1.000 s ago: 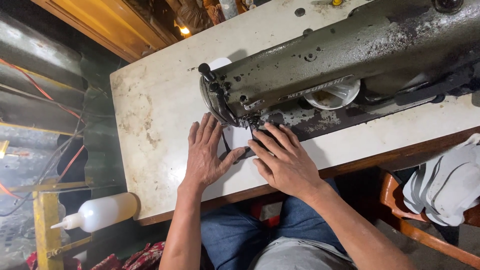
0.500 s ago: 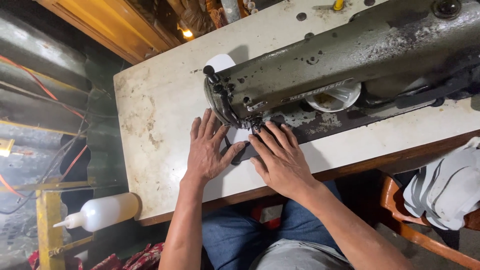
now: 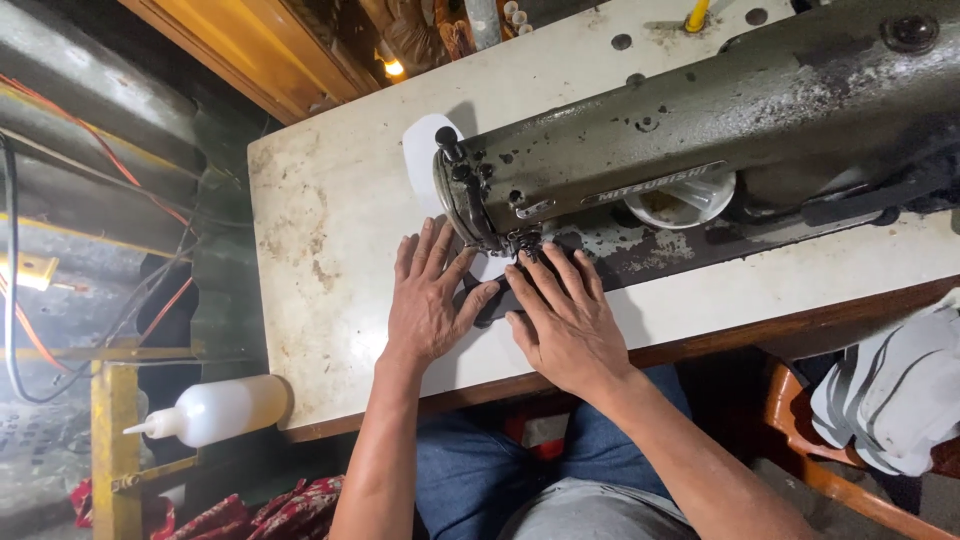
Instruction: The person is aligning and preparing shoe insole components for sewing on an industrial sewing machine.
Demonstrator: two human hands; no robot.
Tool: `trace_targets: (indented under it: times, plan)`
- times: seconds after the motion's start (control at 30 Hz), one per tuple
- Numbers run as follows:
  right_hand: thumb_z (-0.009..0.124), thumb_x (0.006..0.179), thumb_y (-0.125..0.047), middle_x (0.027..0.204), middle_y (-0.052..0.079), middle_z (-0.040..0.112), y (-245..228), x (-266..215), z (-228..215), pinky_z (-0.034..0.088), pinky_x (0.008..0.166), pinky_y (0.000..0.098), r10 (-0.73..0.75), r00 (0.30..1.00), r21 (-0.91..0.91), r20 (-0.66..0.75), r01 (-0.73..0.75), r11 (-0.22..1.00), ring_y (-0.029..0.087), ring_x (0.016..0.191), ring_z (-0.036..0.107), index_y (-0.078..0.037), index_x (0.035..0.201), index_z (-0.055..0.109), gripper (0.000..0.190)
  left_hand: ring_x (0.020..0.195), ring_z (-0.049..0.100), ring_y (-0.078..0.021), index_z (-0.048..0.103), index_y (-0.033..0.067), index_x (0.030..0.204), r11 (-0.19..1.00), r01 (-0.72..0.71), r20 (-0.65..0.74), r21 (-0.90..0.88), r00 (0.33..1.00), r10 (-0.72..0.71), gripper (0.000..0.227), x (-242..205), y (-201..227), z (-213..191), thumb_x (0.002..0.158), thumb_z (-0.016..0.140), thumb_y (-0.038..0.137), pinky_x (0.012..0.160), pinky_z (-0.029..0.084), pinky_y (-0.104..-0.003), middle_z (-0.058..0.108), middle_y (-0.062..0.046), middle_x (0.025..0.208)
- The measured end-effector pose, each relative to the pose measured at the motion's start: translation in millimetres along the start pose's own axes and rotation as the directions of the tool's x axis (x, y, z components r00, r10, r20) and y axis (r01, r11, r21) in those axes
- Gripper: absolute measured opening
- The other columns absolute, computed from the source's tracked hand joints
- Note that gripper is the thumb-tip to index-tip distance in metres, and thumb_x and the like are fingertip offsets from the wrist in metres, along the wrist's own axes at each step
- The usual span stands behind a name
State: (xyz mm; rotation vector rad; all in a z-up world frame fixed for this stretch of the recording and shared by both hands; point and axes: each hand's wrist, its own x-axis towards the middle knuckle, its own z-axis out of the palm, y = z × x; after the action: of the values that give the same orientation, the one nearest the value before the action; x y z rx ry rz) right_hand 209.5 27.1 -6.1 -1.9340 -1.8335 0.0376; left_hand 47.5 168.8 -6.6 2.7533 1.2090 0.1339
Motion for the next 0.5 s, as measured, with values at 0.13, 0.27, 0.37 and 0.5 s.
trace_targets:
  times: [0.13, 0.27, 0.37, 0.5]
  plan:
    - [0.044, 0.106, -0.042, 0.153, 0.015, 0.052, 2, 0, 3, 0.019, 0.124, 0.0581, -0.003, 1.0, 0.003, 0.003, 0.003, 1.0, 0.036, 0.151, 0.033, -0.016, 0.148, 0.057, 0.051, 0.158, 0.02, -0.0216, 0.052, 0.0383, 0.149, 1.0, 0.002, -0.04, 0.004, 0.999, -0.001, 0.071, -3, 0, 2, 0.094, 0.038, 0.08, 0.13, 0.012, -0.053, 0.035, 0.005, 0.167]
    - [0.043, 0.106, -0.042, 0.152, 0.015, 0.053, 2, -1, 3, 0.019, 0.124, 0.0577, -0.003, 1.0, 0.0, -0.007, 0.003, 1.0, 0.036, 0.151, 0.034, -0.017, 0.148, 0.057, 0.05, 0.158, 0.019, -0.0227, 0.054, 0.0367, 0.148, 1.0, 0.007, -0.054, 0.001, 0.999, -0.007, 0.071, -10, 6, -3, 0.094, 0.036, 0.079, 0.129, 0.009, -0.055, 0.036, 0.005, 0.166]
    - [0.044, 0.106, -0.04, 0.151, 0.014, 0.053, 3, 0, 5, 0.021, 0.124, 0.0566, -0.006, 1.0, -0.006, -0.025, 0.006, 1.0, 0.035, 0.151, 0.035, -0.017, 0.147, 0.057, 0.049, 0.157, 0.022, -0.0244, 0.054, 0.0352, 0.148, 1.0, 0.006, -0.089, -0.002, 0.996, -0.006, 0.071, -17, 11, -2, 0.094, 0.037, 0.078, 0.129, 0.008, -0.056, 0.041, 0.001, 0.163]
    - [0.047, 0.105, -0.037, 0.149, 0.012, 0.057, 2, -2, 6, 0.025, 0.124, 0.0535, -0.005, 0.995, -0.025, -0.095, 0.003, 1.0, 0.032, 0.148, 0.041, -0.014, 0.141, 0.063, 0.045, 0.155, 0.028, -0.0261, 0.056, 0.0321, 0.148, 1.0, 0.019, -0.141, 0.009, 0.99, -0.018, 0.07, -32, 23, 3, 0.097, 0.035, 0.075, 0.128, 0.01, -0.055, 0.047, -0.002, 0.16]
